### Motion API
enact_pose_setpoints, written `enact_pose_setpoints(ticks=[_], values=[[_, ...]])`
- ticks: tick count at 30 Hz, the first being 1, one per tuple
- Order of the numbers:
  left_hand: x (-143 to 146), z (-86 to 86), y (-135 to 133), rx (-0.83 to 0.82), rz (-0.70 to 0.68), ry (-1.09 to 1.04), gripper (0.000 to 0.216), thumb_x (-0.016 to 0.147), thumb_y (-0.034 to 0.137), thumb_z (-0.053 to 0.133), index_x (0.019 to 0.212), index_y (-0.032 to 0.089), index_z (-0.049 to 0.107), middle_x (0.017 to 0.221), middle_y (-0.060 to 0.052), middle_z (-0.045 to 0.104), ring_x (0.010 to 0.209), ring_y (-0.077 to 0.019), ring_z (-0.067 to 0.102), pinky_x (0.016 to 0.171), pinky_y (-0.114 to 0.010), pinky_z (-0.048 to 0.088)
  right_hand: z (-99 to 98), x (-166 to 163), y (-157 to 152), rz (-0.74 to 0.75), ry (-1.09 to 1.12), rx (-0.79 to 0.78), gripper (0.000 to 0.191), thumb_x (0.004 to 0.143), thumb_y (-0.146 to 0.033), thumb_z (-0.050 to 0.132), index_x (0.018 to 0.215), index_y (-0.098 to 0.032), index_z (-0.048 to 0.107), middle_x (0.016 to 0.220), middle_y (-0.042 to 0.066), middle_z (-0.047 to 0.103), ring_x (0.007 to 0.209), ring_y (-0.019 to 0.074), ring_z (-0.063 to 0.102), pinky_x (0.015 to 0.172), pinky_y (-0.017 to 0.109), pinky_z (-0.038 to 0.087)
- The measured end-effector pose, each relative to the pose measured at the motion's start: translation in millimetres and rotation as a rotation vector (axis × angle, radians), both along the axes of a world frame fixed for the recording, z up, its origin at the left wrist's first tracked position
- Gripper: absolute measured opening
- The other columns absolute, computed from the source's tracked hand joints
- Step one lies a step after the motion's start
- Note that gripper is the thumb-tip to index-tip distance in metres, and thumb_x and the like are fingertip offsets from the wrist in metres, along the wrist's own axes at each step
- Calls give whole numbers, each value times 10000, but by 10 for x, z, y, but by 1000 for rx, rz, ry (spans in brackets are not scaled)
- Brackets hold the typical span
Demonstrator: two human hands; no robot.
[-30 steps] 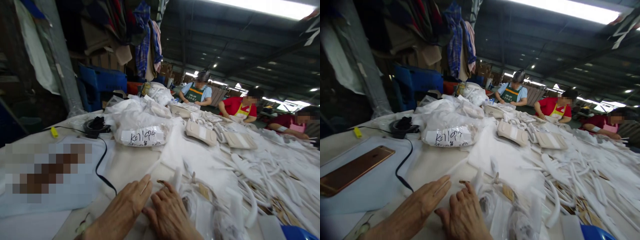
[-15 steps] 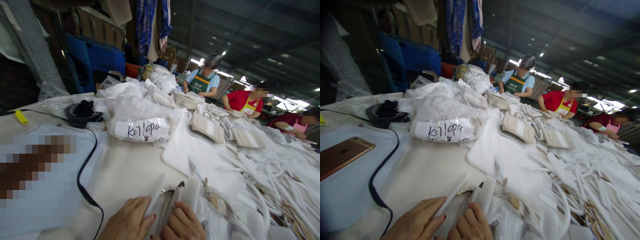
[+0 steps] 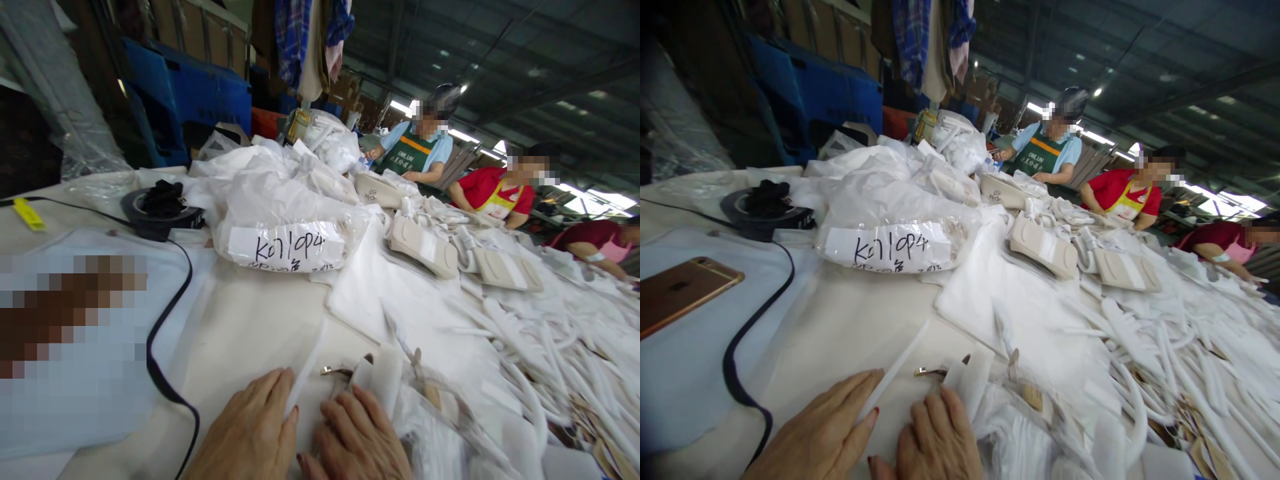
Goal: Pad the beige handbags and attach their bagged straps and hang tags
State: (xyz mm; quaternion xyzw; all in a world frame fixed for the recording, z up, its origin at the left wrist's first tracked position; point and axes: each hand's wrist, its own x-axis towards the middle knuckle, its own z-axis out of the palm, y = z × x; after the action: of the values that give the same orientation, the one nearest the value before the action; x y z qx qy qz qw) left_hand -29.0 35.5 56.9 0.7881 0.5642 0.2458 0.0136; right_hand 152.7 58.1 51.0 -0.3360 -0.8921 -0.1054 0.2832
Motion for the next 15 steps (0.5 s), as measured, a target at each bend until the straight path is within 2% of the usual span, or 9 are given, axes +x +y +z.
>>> enact_pose_setpoints(ticks=[2, 5, 8, 10, 12, 15], values=[[20, 33, -16, -20, 16, 19, 293, 861, 172, 333, 1007, 180, 587, 927, -54, 708, 790, -165, 657, 677, -226, 502, -4, -47, -18, -21, 30, -8, 410, 956, -334, 321, 714, -214, 629, 696, 38, 665, 857, 207, 607, 932, 372, 382], [24, -6, -84, 68, 43, 127, 347, 873, 160, 291, 1074, 116, 571, 991, -104, 700, 838, -177, 664, 695, -236, 509, 87, -79, -45, -8, -13, -37, 438, 956, -315, 315, 624, -219, 582, 556, 16, 577, 740, 185, 591, 975, 369, 362], [-24, -81, -173, 237, 63, 287, 403, 882, 214, 311, 1193, 48, 506, 1140, -174, 646, 1016, -237, 626, 840, -302, 487, 242, -65, -59, 17, -30, -50, 476, 962, -356, 320, 555, -217, 523, 502, -9, 514, 593, 149, 525, 894, 330, 408], [-59, -94, -219, 335, 87, 365, 451, 867, 239, 371, 1253, 22, 456, 1193, -200, 612, 1103, -282, 578, 951, -367, 424, 328, -35, -66, 33, -9, -45, 477, 967, -356, 329, 547, -209, 501, 494, -26, 501, 559, 127, 507, 850, 299, 413], [-74, -50, -241, 400, 82, 399, 490, 840, 221, 422, 1282, 9, 430, 1198, -207, 607, 1121, -300, 563, 1028, -406, 349, 375, -2, -70, 41, 7, -8, 473, 971, -348, 336, 549, -203, 493, 484, -39, 488, 542, 113, 504, 828, 286, 407], [-48, 118, -217, 489, 71, 376, 502, 821, 159, 434, 1295, -6, 428, 1183, -215, 610, 1101, -297, 572, 1075, -418, 292, 383, 30, -67, 38, 17, 43, 472, 971, -362, 340, 554, -203, 494, 475, -41, 478, 524, 113, 503, 800, 290, 416]])
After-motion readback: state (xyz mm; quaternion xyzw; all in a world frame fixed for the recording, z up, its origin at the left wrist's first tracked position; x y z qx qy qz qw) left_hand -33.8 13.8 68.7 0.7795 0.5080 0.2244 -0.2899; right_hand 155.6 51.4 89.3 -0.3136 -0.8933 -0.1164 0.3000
